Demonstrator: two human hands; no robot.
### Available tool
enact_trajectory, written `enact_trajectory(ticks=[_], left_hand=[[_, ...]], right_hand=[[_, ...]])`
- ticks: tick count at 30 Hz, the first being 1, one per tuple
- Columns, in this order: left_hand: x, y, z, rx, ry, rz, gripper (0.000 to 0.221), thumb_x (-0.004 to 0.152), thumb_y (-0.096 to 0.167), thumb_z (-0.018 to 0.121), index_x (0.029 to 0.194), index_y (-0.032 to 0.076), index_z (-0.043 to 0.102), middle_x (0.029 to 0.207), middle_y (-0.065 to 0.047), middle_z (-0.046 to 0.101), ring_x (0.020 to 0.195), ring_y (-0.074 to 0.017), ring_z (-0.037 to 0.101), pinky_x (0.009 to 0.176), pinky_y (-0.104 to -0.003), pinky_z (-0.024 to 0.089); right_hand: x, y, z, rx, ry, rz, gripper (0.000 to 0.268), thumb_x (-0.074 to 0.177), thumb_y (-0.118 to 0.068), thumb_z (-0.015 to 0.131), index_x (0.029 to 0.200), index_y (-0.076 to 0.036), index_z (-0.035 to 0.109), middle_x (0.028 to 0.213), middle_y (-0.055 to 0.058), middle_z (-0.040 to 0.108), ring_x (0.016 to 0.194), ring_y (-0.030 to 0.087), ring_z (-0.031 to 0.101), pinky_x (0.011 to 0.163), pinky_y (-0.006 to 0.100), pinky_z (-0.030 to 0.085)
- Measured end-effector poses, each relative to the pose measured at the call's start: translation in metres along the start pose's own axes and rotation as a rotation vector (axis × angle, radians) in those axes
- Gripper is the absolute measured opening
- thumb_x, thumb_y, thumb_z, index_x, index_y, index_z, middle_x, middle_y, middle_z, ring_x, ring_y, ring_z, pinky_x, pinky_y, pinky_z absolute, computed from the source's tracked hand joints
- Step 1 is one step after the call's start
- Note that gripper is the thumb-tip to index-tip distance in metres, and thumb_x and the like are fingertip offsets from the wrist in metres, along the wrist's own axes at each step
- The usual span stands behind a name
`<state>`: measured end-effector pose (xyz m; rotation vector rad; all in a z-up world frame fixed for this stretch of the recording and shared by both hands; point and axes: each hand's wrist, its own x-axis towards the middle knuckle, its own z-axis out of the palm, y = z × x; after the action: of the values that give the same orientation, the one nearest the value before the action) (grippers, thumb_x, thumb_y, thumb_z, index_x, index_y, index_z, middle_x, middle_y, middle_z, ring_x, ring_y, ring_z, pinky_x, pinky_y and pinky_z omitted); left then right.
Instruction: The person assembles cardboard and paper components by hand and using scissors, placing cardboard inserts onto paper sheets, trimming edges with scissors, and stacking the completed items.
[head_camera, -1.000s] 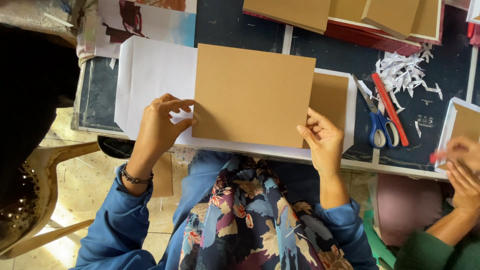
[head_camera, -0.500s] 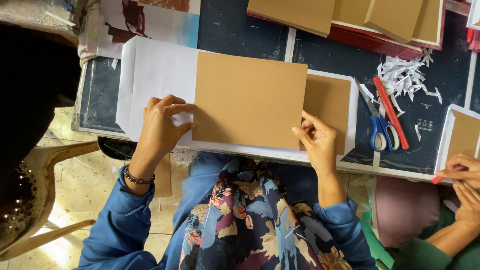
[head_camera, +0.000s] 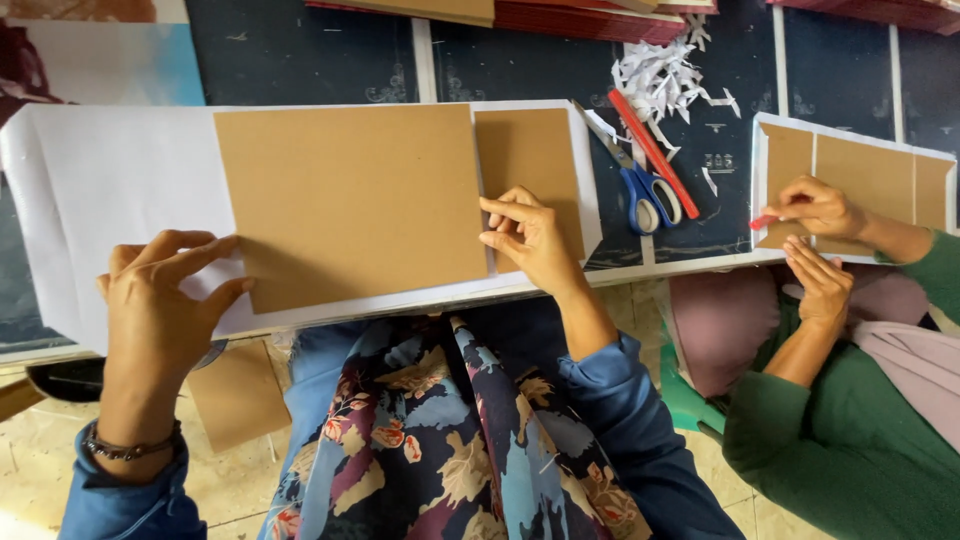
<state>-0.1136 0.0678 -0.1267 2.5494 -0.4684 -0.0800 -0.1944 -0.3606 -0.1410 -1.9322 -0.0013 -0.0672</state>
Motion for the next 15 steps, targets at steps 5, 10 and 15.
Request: enact_trajectory(ticks=[5, 10, 15], left_hand=[[-0.002, 0.009, -0.008, 0.043, -0.024, -0.018, 0.044, 0.089, 0.029, 0.086, 0.132, 0.025, 0.08, 0.13, 0.006, 0.069, 0.107, -0.0372, 0.046, 0.084, -0.046, 0.027], [-0.001, 0.013, -0.01, 0.062, -0.033, -0.029, 0.047, 0.088, 0.025, 0.086, 0.134, 0.022, 0.08, 0.133, 0.004, 0.071, 0.111, -0.0402, 0.048, 0.09, -0.049, 0.026], [-0.002, 0.017, -0.011, 0.083, -0.026, -0.011, 0.044, 0.089, 0.027, 0.085, 0.133, 0.022, 0.08, 0.133, 0.003, 0.072, 0.111, -0.0405, 0.05, 0.09, -0.049, 0.025]], right_hand=[[-0.001, 0.0, 0.003, 0.009, -0.014, 0.032, 0.044, 0.093, 0.005, 0.077, 0.135, -0.003, 0.067, 0.1, 0.002, 0.054, 0.083, 0.01, 0.055, 0.085, 0.019, 0.053], [0.0, 0.001, 0.002, -0.003, -0.013, 0.022, 0.041, 0.094, 0.003, 0.077, 0.133, -0.005, 0.069, 0.1, 0.001, 0.054, 0.086, 0.008, 0.056, 0.07, 0.017, 0.048], [0.0, 0.005, 0.002, 0.051, -0.018, 0.026, 0.042, 0.094, 0.005, 0.076, 0.134, -0.005, 0.068, 0.1, 0.001, 0.053, 0.083, 0.009, 0.055, 0.078, 0.018, 0.052]])
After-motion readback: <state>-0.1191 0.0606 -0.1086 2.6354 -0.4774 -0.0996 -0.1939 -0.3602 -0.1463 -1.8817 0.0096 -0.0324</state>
